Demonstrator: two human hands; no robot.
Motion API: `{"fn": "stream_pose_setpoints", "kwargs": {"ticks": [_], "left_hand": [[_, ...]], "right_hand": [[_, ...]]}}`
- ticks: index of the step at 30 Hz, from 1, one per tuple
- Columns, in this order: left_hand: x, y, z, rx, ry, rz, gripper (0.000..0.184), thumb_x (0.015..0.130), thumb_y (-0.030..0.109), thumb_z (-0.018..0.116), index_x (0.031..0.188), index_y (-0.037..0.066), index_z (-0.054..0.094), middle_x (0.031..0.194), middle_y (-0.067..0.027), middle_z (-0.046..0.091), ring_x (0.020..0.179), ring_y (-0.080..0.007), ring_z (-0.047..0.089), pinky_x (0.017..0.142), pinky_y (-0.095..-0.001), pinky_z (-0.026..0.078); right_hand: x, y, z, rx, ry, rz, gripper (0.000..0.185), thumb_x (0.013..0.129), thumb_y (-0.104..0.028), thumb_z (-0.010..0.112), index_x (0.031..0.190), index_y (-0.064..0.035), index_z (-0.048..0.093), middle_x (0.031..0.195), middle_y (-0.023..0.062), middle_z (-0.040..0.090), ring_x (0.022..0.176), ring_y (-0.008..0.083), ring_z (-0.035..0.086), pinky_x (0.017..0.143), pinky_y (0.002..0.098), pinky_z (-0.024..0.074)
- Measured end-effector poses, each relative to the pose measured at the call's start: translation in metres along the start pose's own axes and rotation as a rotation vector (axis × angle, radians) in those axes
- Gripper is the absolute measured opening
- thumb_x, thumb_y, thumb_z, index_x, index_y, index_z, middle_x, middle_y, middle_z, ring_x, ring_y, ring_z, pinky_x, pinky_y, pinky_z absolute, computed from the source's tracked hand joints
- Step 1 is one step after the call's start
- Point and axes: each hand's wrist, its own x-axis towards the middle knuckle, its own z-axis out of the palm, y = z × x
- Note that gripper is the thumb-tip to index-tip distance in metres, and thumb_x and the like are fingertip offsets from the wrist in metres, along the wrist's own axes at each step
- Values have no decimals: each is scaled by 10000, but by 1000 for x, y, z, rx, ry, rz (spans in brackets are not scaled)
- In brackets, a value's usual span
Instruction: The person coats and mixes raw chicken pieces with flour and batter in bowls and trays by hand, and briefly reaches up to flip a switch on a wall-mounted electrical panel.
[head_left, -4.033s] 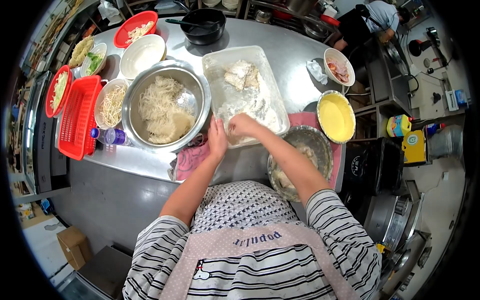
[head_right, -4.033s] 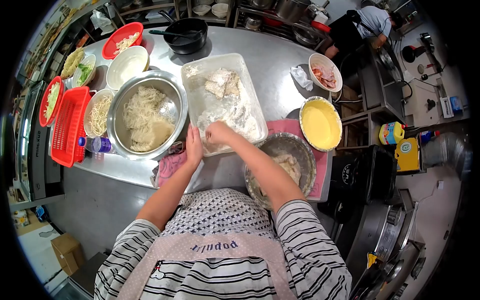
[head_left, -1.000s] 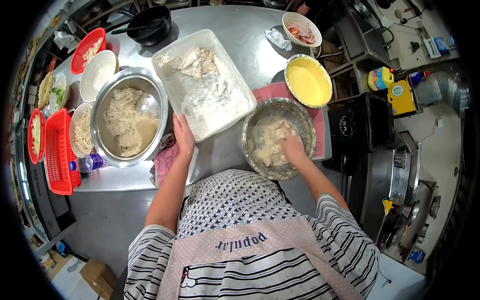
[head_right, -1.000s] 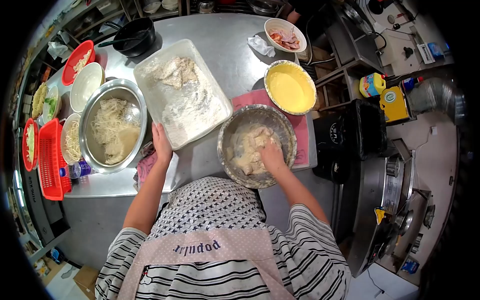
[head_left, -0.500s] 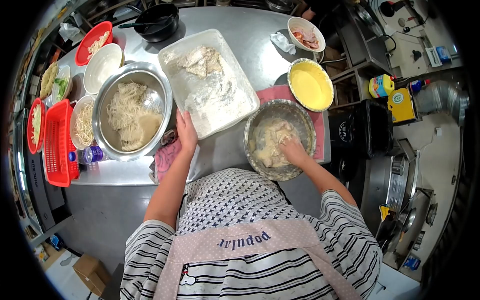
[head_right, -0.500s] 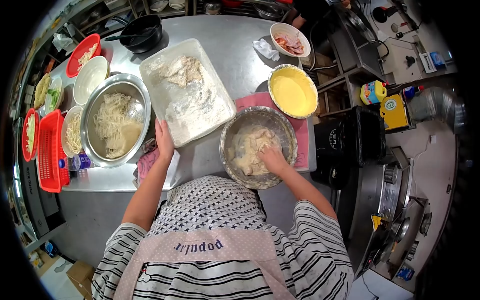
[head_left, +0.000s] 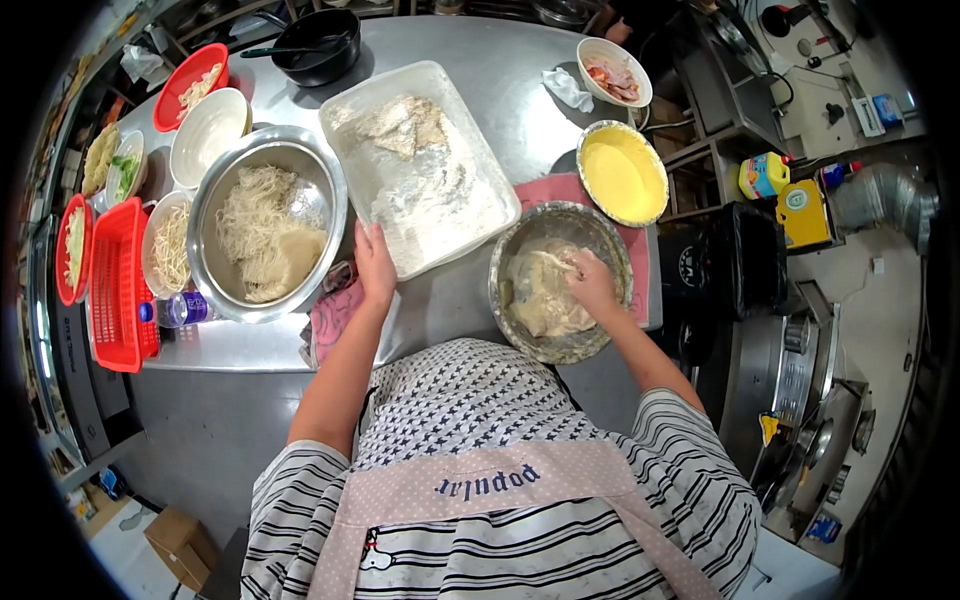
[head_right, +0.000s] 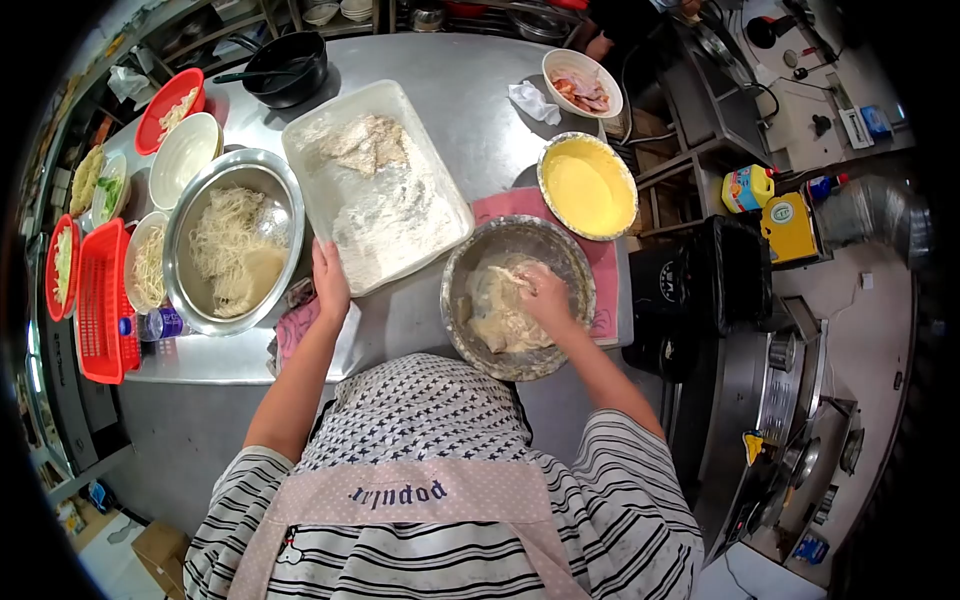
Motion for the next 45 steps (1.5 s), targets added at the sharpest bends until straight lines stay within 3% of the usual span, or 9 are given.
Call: {"fn": "stream_pose_setpoints", "kwargs": {"ticks": [5,7,10,14,18,20,29,38,45], "left_hand": [[1,-2,0,-29,-35,-9,457,954,253,391,1296,-49,372,1227,-217,499,1124,-293,487,956,-340,349],[0,0,0,-23,-28,-10,454,953,249,394,1295,-48,373,1222,-217,503,1121,-295,490,954,-341,351],[2,-3,1,-21,-12,14,452,949,243,401,1294,-48,375,1212,-218,512,1114,-298,497,950,-344,356],[-1,5,-1,7,-15,-16,446,946,235,409,1289,-48,381,1204,-219,520,1107,-302,503,946,-343,360],[-4,18,0,46,14,-12,444,945,234,413,1286,-48,385,1209,-218,518,1108,-303,502,947,-342,358],[-4,28,-2,29,-20,-81,440,944,229,415,1286,-47,385,1214,-218,512,1111,-304,498,950,-345,355],[0,4,-2,-1,-31,-31,457,943,233,418,1288,-63,373,1240,-221,488,1123,-305,483,958,-343,347],[-1,5,-1,-25,-34,-78,468,940,233,427,1300,-59,360,1241,-215,487,1124,-285,483,957,-332,348],[2,-11,2,-30,10,16,474,932,237,447,1301,-49,363,1223,-208,506,1115,-286,493,951,-329,353]], "right_hand": [[-24,-1,60,-226,-43,-89,167,704,-101,610,858,-38,615,933,186,591,832,366,577,737,439,467],[-28,-31,46,-173,-628,-89,164,740,-141,606,863,-33,613,904,189,597,818,362,582,716,451,464],[-20,-16,46,-51,-374,274,183,761,-172,602,881,-34,616,863,194,604,796,366,587,714,461,462],[-3,0,51,-101,-60,80,216,750,-126,599,950,-45,607,880,185,612,820,361,583,717,451,469],[18,-22,60,-337,-67,-409,248,733,-103,628,971,-36,637,1029,201,599,970,379,560,774,410,475],[28,-18,66,-416,-507,-108,290,713,-117,647,994,-49,626,1061,198,572,998,406,523,823,421,455],[40,30,9,350,-205,140,293,694,-75,636,977,-12,594,875,138,606,775,285,580,765,360,464],[-43,-17,76,-336,-267,-124,277,694,-141,647,953,-46,627,957,152,580,877,321,556,770,427,459],[-44,-17,78,216,-315,135,226,745,-169,653,916,-21,657,830,136,631,759,274,600,715,384,476]]}}
